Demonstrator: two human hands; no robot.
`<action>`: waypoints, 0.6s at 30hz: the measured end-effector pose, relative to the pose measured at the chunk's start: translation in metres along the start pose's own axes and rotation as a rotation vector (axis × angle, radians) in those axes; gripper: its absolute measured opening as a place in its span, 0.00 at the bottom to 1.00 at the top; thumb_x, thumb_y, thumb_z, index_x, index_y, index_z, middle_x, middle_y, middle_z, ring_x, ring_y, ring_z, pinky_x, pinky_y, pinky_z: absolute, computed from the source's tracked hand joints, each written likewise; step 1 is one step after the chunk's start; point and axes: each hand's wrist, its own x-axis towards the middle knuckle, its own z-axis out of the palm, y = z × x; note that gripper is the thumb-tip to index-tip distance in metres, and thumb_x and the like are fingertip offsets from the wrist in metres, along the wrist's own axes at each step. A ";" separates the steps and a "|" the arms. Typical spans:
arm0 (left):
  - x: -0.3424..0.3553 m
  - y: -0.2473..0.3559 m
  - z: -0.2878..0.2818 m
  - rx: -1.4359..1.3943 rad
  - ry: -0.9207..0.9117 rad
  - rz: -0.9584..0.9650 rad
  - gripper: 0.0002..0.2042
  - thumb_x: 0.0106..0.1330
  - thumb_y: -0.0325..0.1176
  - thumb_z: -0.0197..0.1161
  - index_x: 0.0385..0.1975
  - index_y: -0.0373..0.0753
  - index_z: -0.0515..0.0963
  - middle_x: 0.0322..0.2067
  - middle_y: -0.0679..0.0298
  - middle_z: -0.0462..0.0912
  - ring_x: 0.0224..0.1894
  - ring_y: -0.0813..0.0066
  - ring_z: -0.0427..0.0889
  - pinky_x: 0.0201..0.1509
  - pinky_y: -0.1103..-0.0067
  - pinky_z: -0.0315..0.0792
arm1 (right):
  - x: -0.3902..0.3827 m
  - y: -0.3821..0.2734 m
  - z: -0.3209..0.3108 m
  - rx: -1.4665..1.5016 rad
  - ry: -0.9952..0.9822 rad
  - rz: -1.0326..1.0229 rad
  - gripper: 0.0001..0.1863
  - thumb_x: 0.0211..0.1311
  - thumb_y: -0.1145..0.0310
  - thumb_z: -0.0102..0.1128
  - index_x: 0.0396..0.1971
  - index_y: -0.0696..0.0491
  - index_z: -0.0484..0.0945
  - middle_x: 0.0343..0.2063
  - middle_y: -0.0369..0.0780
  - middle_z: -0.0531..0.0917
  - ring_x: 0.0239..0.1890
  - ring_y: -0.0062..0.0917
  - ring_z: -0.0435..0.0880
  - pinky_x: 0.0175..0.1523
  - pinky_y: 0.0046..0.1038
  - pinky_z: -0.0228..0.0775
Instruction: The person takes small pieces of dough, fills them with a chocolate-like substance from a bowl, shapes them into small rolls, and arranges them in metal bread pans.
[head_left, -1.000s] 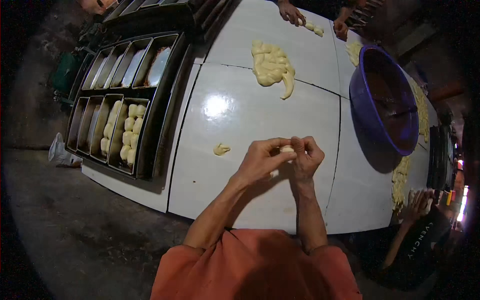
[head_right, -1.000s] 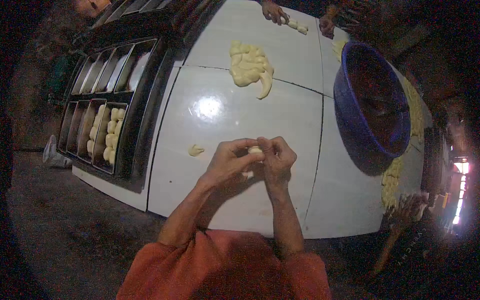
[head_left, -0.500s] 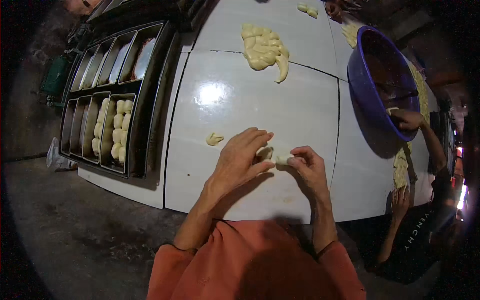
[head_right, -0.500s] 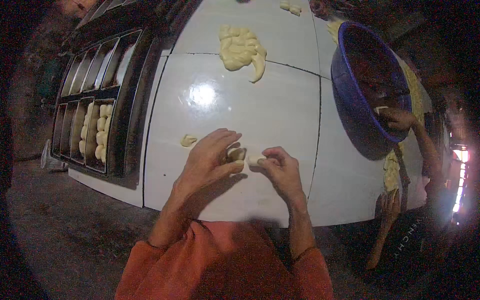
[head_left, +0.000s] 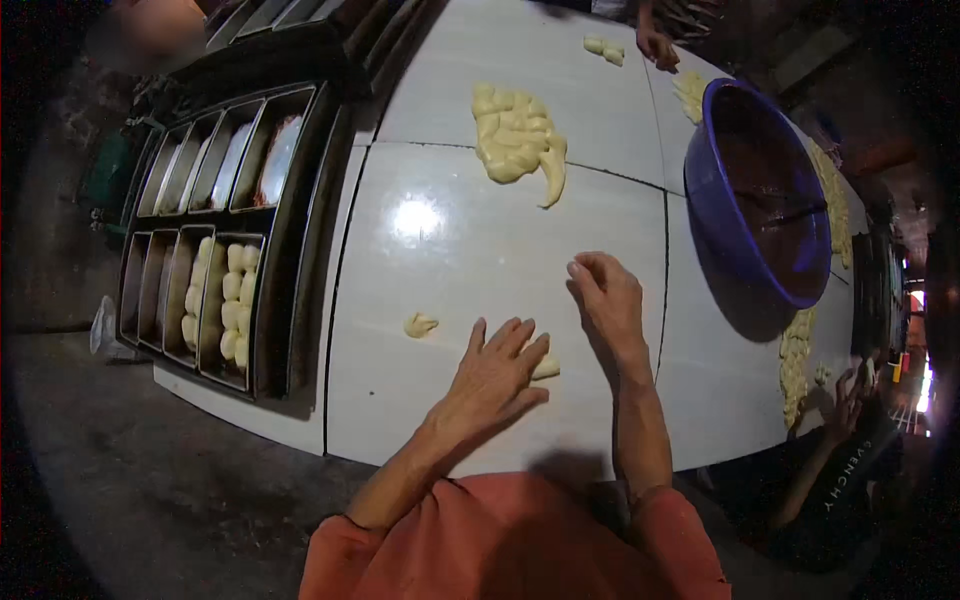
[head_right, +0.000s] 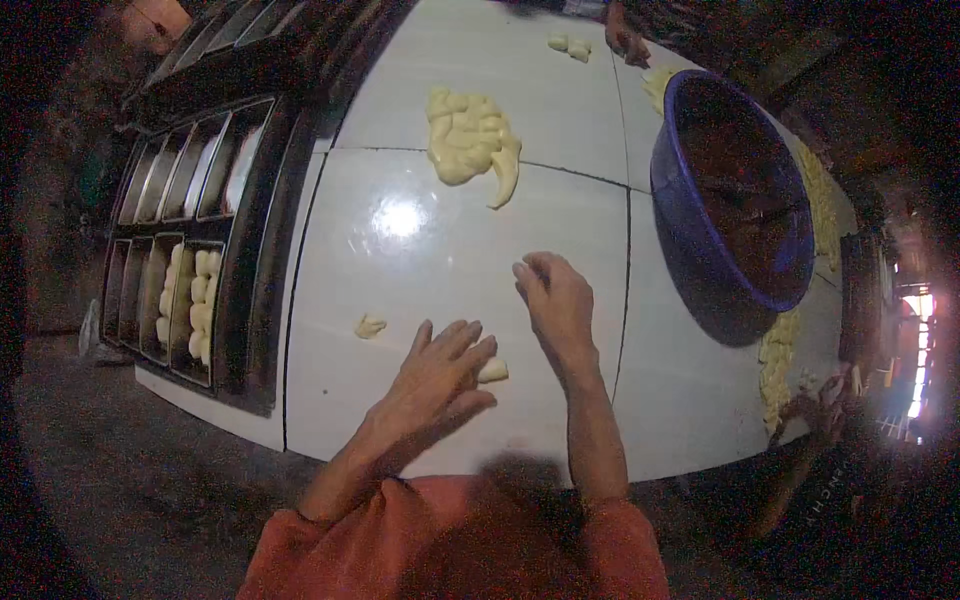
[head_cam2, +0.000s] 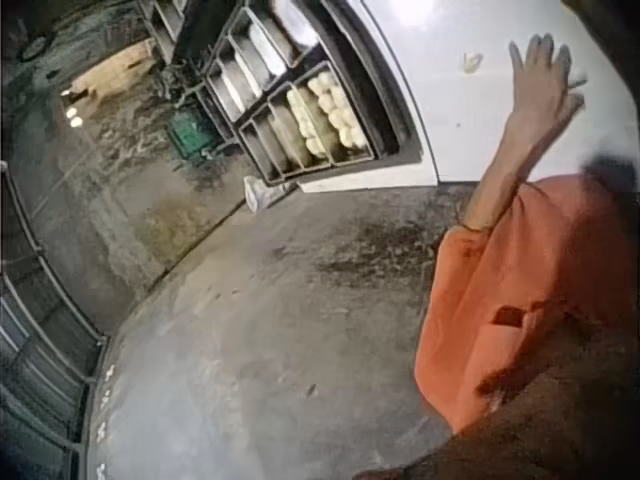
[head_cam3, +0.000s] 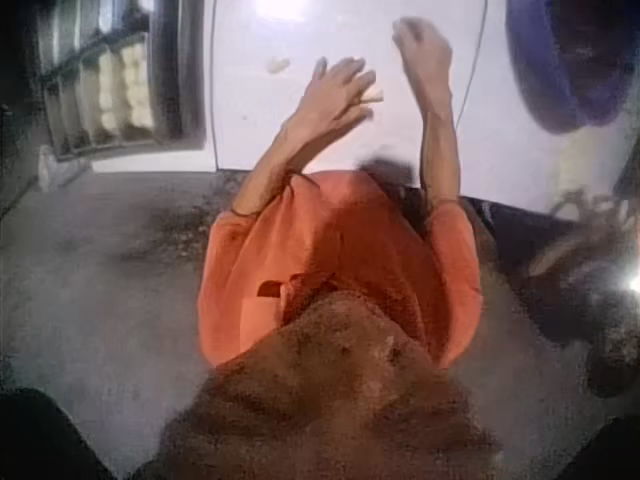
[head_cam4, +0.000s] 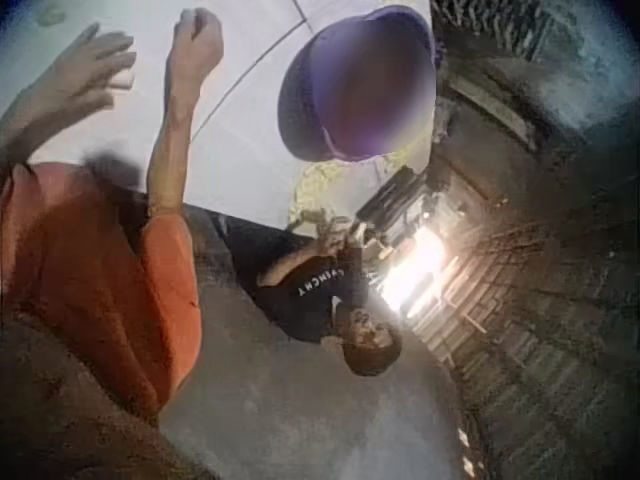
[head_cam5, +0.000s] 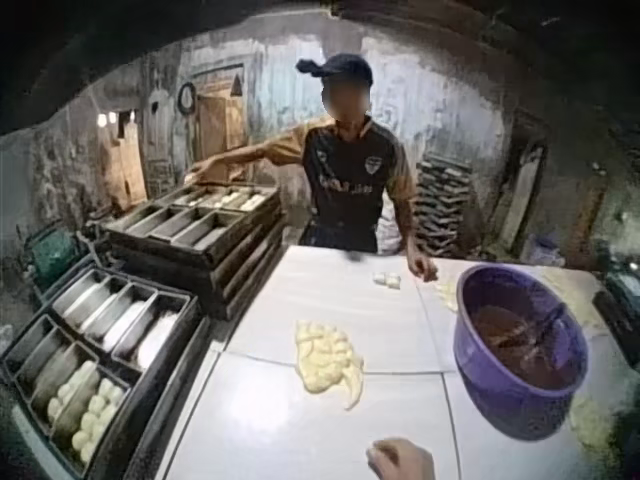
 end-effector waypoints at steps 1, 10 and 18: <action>0.002 0.001 -0.007 -0.047 -0.025 -0.015 0.30 0.66 0.43 0.66 0.65 0.37 0.69 0.64 0.46 0.70 0.70 0.48 0.64 0.72 0.43 0.52 | 0.023 -0.003 0.004 -0.145 0.068 -0.077 0.18 0.65 0.61 0.63 0.44 0.60 0.83 0.40 0.48 0.87 0.41 0.39 0.87 0.50 0.36 0.77; 0.066 -0.045 -0.060 -0.070 0.084 -0.035 0.31 0.69 0.47 0.61 0.68 0.39 0.66 0.69 0.45 0.65 0.69 0.45 0.67 0.75 0.49 0.52 | 0.157 -0.011 0.046 -0.417 0.124 -0.402 0.19 0.64 0.65 0.61 0.53 0.56 0.79 0.42 0.51 0.83 0.47 0.46 0.84 0.50 0.43 0.76; 0.206 -0.092 -0.050 0.433 0.272 0.178 0.26 0.67 0.31 0.60 0.66 0.43 0.67 0.66 0.54 0.70 0.71 0.51 0.65 0.70 0.51 0.61 | 0.129 0.015 0.003 0.593 -0.127 0.083 0.08 0.59 0.71 0.60 0.36 0.59 0.79 0.27 0.37 0.80 0.25 0.21 0.79 0.31 0.23 0.71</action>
